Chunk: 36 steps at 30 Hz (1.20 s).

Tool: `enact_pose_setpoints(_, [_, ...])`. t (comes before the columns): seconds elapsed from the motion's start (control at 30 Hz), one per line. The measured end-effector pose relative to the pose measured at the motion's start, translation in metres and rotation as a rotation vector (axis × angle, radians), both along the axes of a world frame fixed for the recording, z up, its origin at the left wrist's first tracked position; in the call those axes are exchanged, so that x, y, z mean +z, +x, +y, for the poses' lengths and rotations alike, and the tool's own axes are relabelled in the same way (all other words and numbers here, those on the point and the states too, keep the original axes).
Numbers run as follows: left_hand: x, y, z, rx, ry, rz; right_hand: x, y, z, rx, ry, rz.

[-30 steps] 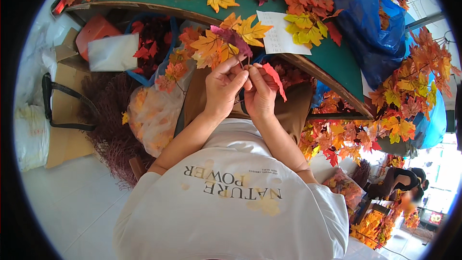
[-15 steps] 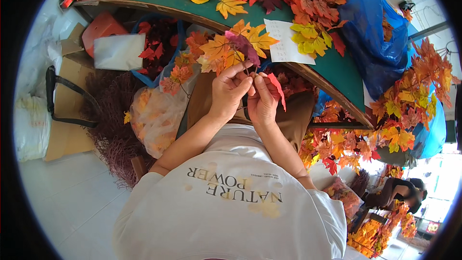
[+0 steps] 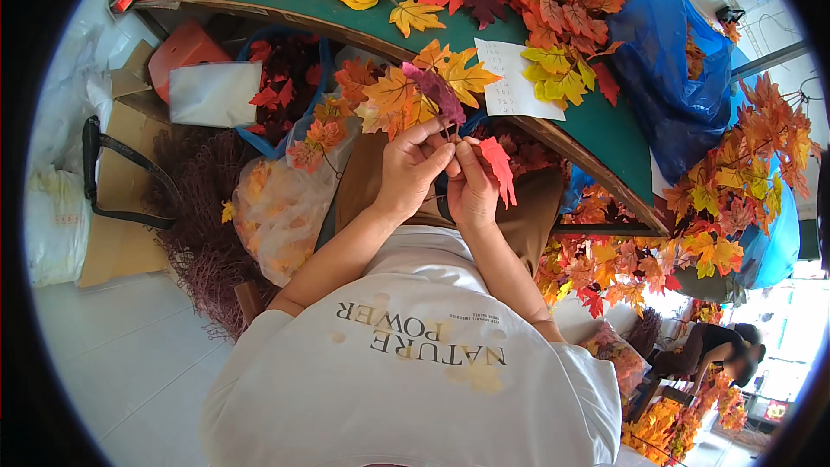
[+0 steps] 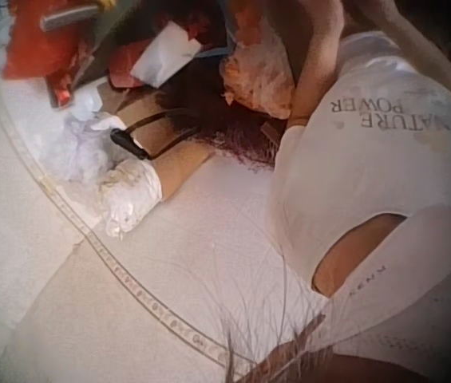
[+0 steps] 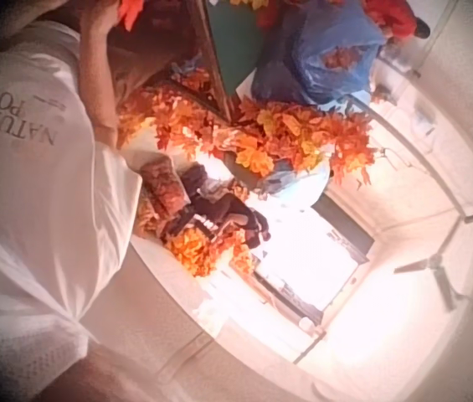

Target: Assembling a garland using artificial autumn leaves and wire in a workshop setting.

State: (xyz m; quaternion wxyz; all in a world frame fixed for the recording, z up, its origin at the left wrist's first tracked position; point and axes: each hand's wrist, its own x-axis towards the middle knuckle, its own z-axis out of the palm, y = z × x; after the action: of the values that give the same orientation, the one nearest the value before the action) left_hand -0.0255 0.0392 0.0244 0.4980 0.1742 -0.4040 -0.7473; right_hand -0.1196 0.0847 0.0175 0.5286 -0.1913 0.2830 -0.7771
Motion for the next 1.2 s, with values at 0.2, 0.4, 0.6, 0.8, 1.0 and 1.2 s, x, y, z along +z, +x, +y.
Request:
enact_pose_setpoints(0.2, [-0.008,0.004,-0.003,0.009,0.033,0.076,0.004,-0.001,-0.005,-0.131,0.103,0.482])
enact_pose_setpoints(0.4, [-0.017,-0.012,0.009,0.183,0.210,0.072,0.011,-0.020,-0.025,-0.130,0.081,1.132])
enact_pose_setpoints(0.6, [-0.053,-0.012,0.013,0.244,0.293,-0.069,0.013,-0.023,-0.050,-0.112,0.016,1.546])
enact_pose_setpoints(0.8, [-0.129,0.015,-0.040,0.430,0.848,0.199,0.050,-0.063,-0.051,0.097,0.016,1.759])
enact_pose_setpoints(1.0, [-0.136,0.027,-0.051,0.324,0.908,0.006,0.088,-0.175,-0.079,-0.626,0.214,1.661])
enact_pose_setpoints(1.2, [-0.135,0.030,-0.048,0.139,0.636,-0.168,0.109,-0.230,-0.140,-0.744,0.185,1.854])
